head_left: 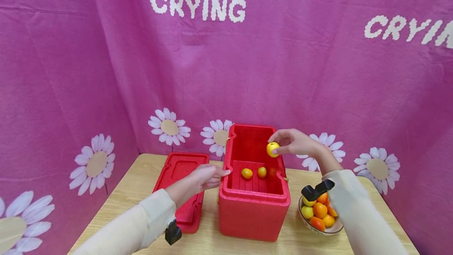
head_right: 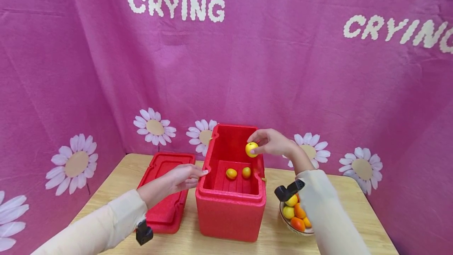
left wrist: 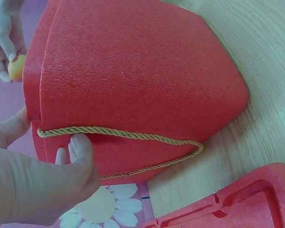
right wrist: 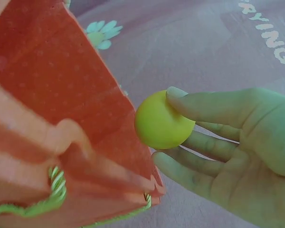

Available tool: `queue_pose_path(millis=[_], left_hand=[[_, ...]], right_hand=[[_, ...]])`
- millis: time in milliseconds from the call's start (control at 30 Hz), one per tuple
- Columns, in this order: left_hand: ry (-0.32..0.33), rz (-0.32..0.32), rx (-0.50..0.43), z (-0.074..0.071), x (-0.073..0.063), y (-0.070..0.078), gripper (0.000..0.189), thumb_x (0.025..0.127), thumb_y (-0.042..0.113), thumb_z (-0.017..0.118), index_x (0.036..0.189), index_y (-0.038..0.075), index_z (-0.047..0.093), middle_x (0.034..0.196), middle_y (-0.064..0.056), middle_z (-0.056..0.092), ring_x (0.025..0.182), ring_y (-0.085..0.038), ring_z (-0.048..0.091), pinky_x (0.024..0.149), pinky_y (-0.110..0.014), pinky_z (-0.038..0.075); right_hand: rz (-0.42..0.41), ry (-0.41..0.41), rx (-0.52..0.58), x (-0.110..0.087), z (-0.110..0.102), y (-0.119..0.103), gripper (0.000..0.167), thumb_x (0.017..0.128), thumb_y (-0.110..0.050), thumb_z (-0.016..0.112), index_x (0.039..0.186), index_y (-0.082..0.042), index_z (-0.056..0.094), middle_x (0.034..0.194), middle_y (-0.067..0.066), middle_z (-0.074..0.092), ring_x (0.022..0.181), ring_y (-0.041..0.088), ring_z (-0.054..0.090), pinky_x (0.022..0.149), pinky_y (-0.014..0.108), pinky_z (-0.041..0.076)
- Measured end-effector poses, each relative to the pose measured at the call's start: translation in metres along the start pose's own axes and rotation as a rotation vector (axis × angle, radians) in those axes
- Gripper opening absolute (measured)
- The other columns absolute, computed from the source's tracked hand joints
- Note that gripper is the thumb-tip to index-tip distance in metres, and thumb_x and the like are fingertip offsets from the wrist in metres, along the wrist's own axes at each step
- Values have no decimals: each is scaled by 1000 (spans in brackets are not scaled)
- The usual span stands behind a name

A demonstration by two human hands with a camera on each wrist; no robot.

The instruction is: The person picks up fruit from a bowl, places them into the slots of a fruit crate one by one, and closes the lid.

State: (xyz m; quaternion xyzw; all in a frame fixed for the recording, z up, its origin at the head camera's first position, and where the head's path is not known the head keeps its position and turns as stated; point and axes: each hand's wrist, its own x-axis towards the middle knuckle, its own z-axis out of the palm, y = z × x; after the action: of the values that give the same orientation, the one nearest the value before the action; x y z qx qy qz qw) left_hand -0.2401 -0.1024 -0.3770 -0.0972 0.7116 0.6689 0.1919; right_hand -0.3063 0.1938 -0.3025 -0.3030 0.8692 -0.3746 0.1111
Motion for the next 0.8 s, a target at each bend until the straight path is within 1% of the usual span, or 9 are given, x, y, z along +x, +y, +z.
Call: queue_pose_path(millis=[100, 233, 400, 533, 667, 800], left_hand=[[0, 0, 4, -1, 1, 0, 33, 86, 21, 70, 109, -1, 63, 106, -12, 70, 85, -16, 68, 96, -38, 55], [2, -1, 3, -2, 2, 1, 33, 86, 20, 70, 110, -1, 63, 107, -13, 71, 84, -16, 69, 96, -37, 55], [0, 1, -6, -2, 0, 2, 32, 86, 18, 70, 109, -2, 63, 105, -12, 72, 83, -15, 68, 95, -38, 55], [-4, -3, -2, -3, 0, 1, 30, 86, 18, 69, 108, -1, 62, 105, -12, 72, 82, -15, 68, 94, -37, 56], [-3, -14, 3, -4, -1, 2, 32, 87, 20, 69, 110, 0, 61, 111, -15, 70, 87, -17, 71, 93, -36, 56], [2, -22, 16, -5, -2, 3, 39, 87, 23, 70, 115, -1, 59, 116, -16, 68, 93, -20, 71, 94, -36, 56]], right_hand=[[5, -14, 11, 12, 0, -3, 32, 85, -11, 71, 113, 1, 60, 105, 19, 69, 92, 18, 66, 84, 25, 57], [34, -24, 8, 28, 1, -5, 32, 86, -12, 70, 114, 0, 61, 105, 17, 70, 93, 20, 66, 86, 30, 58], [50, -32, 27, 46, 6, -5, 34, 86, -11, 68, 117, 2, 61, 107, 20, 69, 93, 20, 67, 88, 32, 58], [82, -39, 34, 58, 13, -6, 36, 88, -14, 67, 121, 0, 60, 112, 21, 68, 96, 22, 68, 93, 39, 57], [115, -32, 41, 70, 21, -5, 37, 89, -17, 66, 123, -3, 59, 116, 19, 67, 99, 23, 68, 96, 44, 55], [141, -21, 70, 83, 27, -1, 38, 90, -19, 65, 125, -3, 58, 118, 18, 66, 101, 24, 67, 97, 44, 54]])
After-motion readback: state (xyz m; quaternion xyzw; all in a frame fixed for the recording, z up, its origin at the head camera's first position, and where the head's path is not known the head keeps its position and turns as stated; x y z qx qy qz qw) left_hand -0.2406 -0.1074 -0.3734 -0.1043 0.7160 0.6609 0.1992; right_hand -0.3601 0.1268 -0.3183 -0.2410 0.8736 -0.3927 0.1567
